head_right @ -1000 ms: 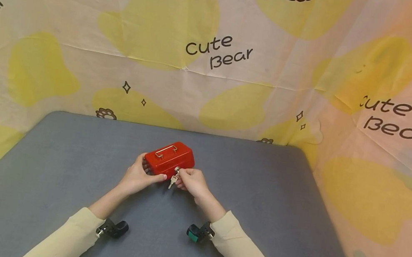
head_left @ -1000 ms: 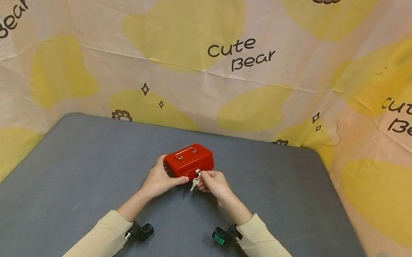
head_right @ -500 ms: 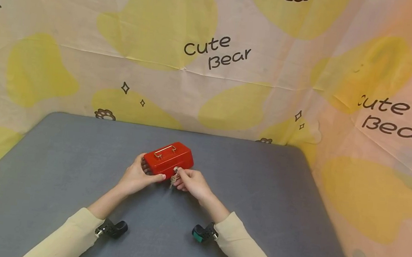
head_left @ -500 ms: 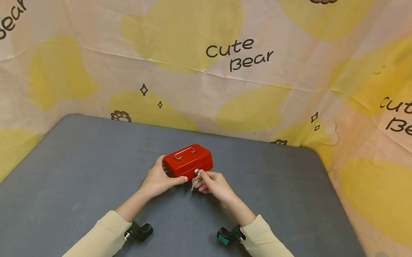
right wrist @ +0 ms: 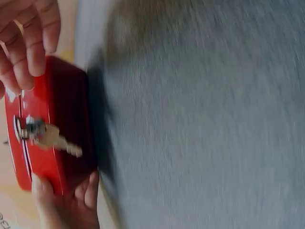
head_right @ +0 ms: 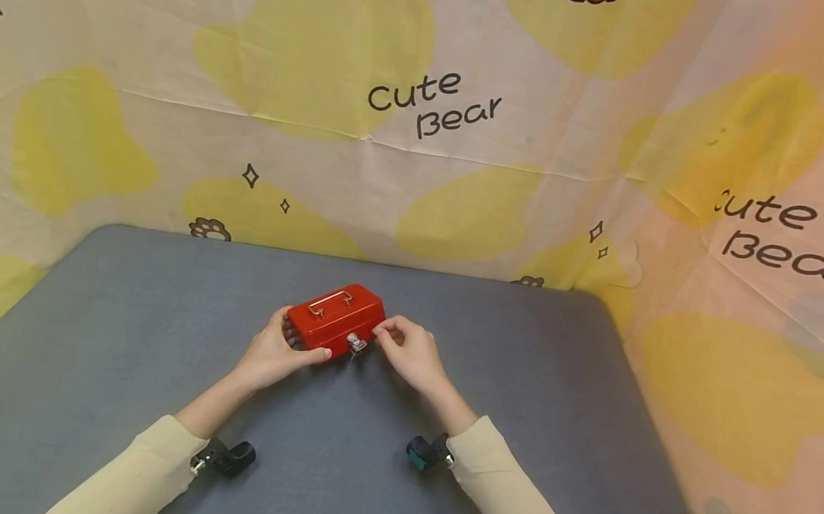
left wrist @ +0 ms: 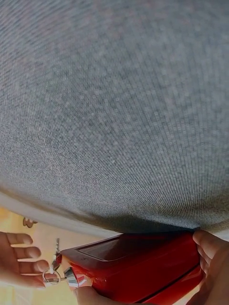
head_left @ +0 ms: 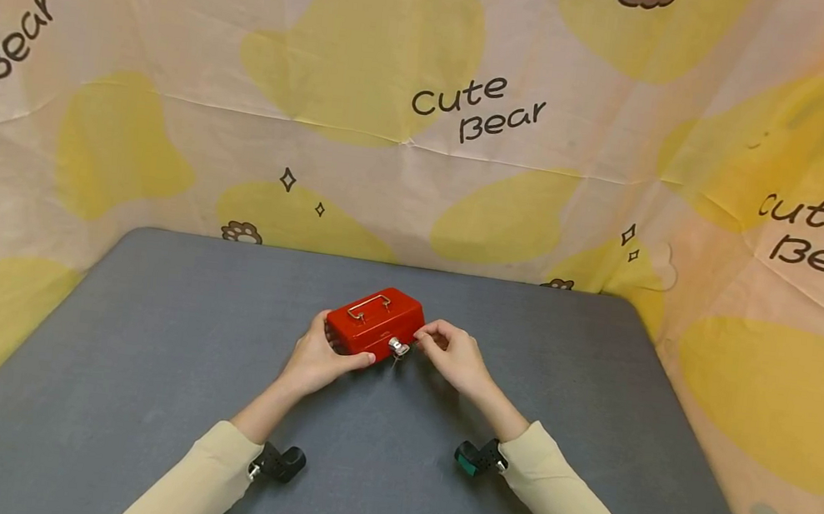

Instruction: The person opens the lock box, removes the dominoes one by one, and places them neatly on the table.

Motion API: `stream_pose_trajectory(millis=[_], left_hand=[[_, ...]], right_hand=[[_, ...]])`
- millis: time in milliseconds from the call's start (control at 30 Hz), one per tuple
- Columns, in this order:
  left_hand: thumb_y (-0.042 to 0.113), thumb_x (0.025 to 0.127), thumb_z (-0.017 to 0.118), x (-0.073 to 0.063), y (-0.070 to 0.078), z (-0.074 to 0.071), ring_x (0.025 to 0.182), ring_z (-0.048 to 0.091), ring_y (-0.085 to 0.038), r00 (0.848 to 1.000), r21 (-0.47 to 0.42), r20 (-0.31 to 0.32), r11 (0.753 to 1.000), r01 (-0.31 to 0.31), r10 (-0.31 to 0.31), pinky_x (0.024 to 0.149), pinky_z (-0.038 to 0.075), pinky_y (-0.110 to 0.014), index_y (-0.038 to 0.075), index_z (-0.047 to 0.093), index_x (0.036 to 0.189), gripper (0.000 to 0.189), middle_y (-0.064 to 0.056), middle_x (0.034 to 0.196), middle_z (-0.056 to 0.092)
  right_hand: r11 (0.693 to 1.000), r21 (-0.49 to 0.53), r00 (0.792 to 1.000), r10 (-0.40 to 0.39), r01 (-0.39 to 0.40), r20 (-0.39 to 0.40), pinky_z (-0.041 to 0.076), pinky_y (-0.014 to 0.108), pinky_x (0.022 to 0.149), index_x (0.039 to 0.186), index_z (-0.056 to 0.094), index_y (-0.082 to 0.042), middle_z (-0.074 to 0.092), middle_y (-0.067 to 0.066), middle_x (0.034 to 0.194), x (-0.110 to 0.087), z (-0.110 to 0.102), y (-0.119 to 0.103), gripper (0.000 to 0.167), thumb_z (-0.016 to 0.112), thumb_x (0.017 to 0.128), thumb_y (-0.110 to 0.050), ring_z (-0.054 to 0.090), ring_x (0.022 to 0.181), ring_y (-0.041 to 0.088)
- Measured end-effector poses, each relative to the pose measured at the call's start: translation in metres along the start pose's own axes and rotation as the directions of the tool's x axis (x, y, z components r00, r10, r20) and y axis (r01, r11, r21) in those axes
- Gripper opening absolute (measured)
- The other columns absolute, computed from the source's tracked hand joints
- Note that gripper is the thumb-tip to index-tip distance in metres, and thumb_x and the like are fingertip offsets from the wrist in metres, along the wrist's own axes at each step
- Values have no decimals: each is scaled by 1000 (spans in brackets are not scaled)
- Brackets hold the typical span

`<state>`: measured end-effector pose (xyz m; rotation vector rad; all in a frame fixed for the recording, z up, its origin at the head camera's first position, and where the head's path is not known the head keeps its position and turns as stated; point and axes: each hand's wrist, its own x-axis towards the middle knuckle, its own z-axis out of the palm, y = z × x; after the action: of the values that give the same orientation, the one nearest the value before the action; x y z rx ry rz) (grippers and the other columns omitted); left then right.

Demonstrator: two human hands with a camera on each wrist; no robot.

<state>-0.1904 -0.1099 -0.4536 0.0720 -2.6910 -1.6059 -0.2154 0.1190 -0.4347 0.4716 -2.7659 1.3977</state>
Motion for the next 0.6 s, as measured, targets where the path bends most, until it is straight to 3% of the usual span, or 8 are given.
stream_pose_trajectory(millis=[133,267,433,600], left_hand=[[39,63,83,0,1,0,105,57,-24,1000,-2,5,1000,-4,4,87,49,-40,6,36,128,86,-10,119,55],[39,64,82,1,1,0,105,56,-24,1000,-3,8,1000,-5,5,87,49,-40,6,36,128,85,-10,119,55],[39,64,82,0,1,0,106,56,-24,1000,-3,10,1000,-4,4,87,48,-41,6,36,128,85,-10,119,55],[39,64,82,0,0,0,106,56,-24,1000,-2,8,1000,-4,4,87,48,-41,6,36,128,86,-10,119,55]], right_hand=[[997,-28,997,-70,68,-42,48,24,62,95,66,-14,69,1,88,5,-8,6,9,61,89,-17,62,73,12],[995,-40,995,-91,89,-50,52,28,70,100,65,-13,66,0,93,11,-14,14,13,61,89,-18,63,80,13],[995,-32,996,-93,93,-12,51,36,82,113,61,-10,63,4,107,16,-16,22,26,61,89,-21,62,92,19],[998,-23,997,-60,61,41,50,37,85,122,57,-13,60,4,120,21,-13,27,35,60,90,-25,61,99,20]])
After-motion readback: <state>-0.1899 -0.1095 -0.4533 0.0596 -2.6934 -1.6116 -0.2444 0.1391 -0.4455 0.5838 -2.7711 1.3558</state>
